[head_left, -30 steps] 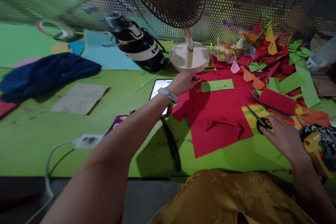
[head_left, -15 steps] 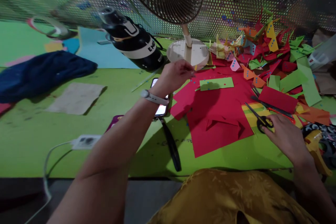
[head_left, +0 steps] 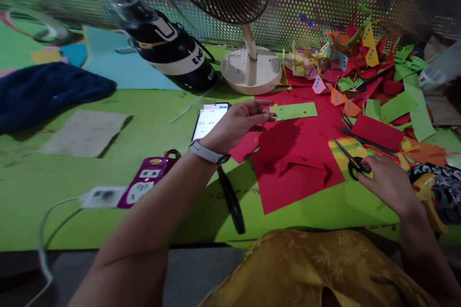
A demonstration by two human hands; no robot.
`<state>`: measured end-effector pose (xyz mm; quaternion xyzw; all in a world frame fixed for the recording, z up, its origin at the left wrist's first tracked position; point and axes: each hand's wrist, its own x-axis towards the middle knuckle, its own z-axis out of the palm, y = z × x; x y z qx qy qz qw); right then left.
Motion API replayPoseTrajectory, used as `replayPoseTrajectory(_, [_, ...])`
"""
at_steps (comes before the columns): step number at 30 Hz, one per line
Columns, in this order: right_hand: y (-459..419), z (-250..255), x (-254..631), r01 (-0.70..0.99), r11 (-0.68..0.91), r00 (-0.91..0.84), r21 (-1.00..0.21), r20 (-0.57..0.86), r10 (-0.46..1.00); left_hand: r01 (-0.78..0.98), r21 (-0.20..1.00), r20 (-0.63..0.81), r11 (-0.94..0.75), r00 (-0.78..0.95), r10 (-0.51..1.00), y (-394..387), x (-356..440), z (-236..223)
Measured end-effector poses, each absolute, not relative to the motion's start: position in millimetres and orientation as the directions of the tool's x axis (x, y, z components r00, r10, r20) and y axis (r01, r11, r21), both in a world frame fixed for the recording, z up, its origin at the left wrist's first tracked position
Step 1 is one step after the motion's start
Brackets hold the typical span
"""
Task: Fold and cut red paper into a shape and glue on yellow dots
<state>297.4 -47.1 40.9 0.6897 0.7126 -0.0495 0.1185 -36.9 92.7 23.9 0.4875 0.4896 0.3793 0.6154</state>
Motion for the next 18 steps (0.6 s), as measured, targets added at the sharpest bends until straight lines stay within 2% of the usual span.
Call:
replayPoseTrajectory(3, [-47.2,42.2,295.5,0.997,-0.039,0.057,0.068,-0.282,0.958,-0.021,0.945,-0.308,0.327,0.279,0.909,84.1,-31.5,24.1])
replayPoseTrajectory(7, [-45.2,45.4,295.0,0.993,-0.1,0.117,0.068,-0.326,0.938,-0.035,0.933,-0.33,0.357,0.306,0.893,76.3,-25.8,23.7])
replayPoseTrajectory(10, [-43.7,48.2,296.9,0.982,-0.187,0.176,-0.003,-0.334,0.926,-0.02,0.928,-0.344,0.372,0.337,0.877,71.5,-20.8,22.6])
replayPoseTrajectory(12, [-44.0,48.3,298.1,0.953,-0.267,0.207,-0.145,-0.332,0.92,-0.023,0.921,-0.356,0.389,0.359,0.863,68.3,-16.8,21.2])
replayPoseTrajectory(14, [-45.5,46.9,297.5,0.864,-0.317,0.188,-0.392,-0.334,0.924,-0.034,0.912,-0.367,0.408,0.374,0.852,65.2,-12.8,19.7])
replayPoseTrajectory(16, [-47.0,45.8,294.1,0.697,-0.321,0.127,-0.641,-0.331,0.935,-0.042,0.903,-0.379,0.427,0.389,0.84,62.0,-9.6,18.8])
replayPoseTrajectory(18, [-47.4,46.4,288.1,0.514,-0.342,0.069,-0.786,-0.36,0.931,-0.055,0.896,-0.384,0.442,0.407,0.829,58.6,-7.4,19.2])
